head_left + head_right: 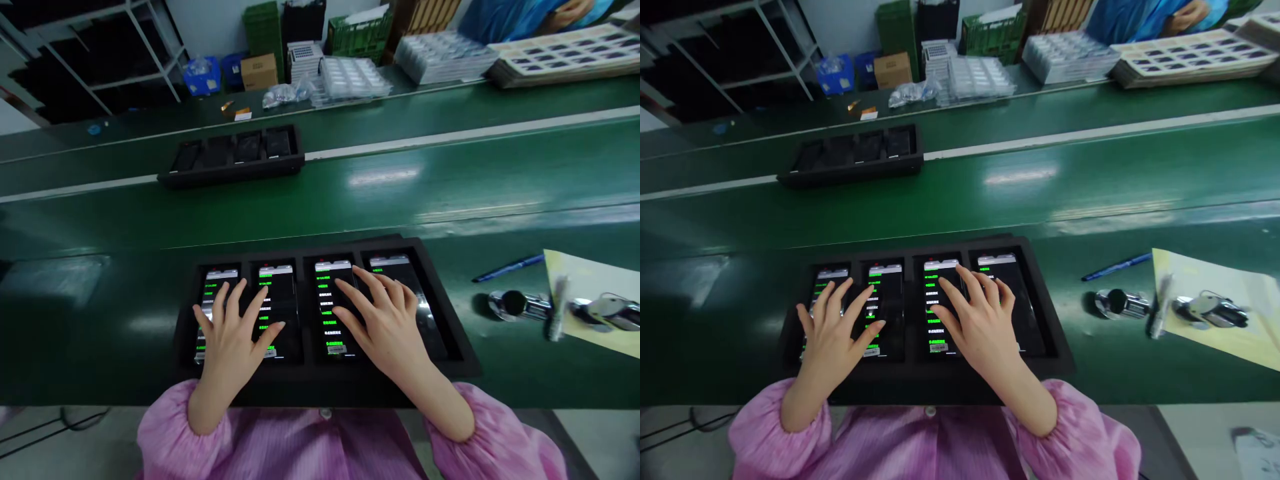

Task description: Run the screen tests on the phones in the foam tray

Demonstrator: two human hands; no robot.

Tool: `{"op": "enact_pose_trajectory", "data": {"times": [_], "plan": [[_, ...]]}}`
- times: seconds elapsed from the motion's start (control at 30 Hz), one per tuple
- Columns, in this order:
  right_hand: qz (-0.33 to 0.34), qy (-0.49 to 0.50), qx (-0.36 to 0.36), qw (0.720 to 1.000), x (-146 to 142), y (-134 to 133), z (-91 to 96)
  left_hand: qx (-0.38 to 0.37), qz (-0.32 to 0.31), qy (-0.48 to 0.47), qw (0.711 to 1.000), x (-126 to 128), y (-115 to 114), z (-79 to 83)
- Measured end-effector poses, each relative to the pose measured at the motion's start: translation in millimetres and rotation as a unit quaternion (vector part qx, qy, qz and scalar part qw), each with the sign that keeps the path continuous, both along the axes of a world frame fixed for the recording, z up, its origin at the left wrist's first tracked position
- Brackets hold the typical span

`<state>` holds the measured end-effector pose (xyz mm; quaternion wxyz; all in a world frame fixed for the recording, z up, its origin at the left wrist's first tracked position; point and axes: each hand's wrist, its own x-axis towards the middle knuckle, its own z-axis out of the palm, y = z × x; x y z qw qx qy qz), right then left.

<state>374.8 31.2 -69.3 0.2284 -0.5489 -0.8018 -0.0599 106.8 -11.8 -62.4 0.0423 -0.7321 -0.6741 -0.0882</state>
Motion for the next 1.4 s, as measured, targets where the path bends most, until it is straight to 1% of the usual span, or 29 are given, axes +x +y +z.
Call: {"op": "enact_pose_trajectory", "data": {"times": [0.1,0.17,0.23,0.3,0.4,0.47,0.53,0.6,0.67,0.77,0.83,0.9,0.97,1.1,1.17,1.3,1.4], "plan": [[-0.02,-0.028,0.003,0.999,-2,4,-3.0,-0.013,0.028,0.007,0.999,2,5,-0.4],[-0.024,-0.027,0.015,0.999,4,5,-0.5,-0.012,0.038,0.007,0.999,2,8,-0.6],[-0.037,0.006,0.037,0.999,18,4,4.4,-0.01,0.034,0.008,0.999,2,11,-0.8],[-0.055,0.047,0.053,0.996,38,2,9.1,-0.01,0.026,0.014,1.0,4,12,-0.7],[-0.051,0.066,0.041,0.996,69,1,10.8,-0.004,0.021,-0.005,1.0,1,9,0.9],[-0.046,0.056,0.025,0.997,83,3,7.4,0.022,0.034,-0.04,0.998,-9,4,2.1],[-0.042,0.048,0.011,0.998,90,8,2.0,0.051,0.069,-0.066,0.994,-26,0,2.7],[-0.029,0.051,0.004,0.998,92,12,-3.5,0.057,0.12,-0.064,0.989,-47,-3,2.9],[-0.014,0.064,0.003,0.998,93,15,-9.1,0.04,0.167,-0.048,0.984,-65,-5,3.6],[-0.014,0.064,0.001,0.998,95,18,-19.4,0.011,0.203,-0.032,0.979,-80,-6,5.3],[-0.006,0.044,0.008,0.999,99,18,-25.6,-0.001,0.207,-0.032,0.978,-84,-5,6.6],[0.027,0.035,0.03,0.999,104,14,-26.4,-0.007,0.195,-0.035,0.98,-84,-4,8.3],[0.041,0.039,0.041,0.998,109,8,-19.2,-0.009,0.173,-0.038,0.984,-82,-4,10.3],[-0.007,0.058,0.019,0.998,110,-5,4.2,-0.011,0.153,-0.033,0.988,-81,-4,9.1],[-0.018,0.054,-0.003,0.998,107,-4,8.4,-0.015,0.153,-0.041,0.987,-81,-4,6.0],[-0.021,0.035,-0.023,0.999,98,8,1.5,0.038,0.16,-0.09,0.982,-79,-9,5.5],[-0.024,0.027,-0.023,0.999,93,16,-4.0,0.067,0.167,-0.096,0.979,-77,-20,7.1]]}}
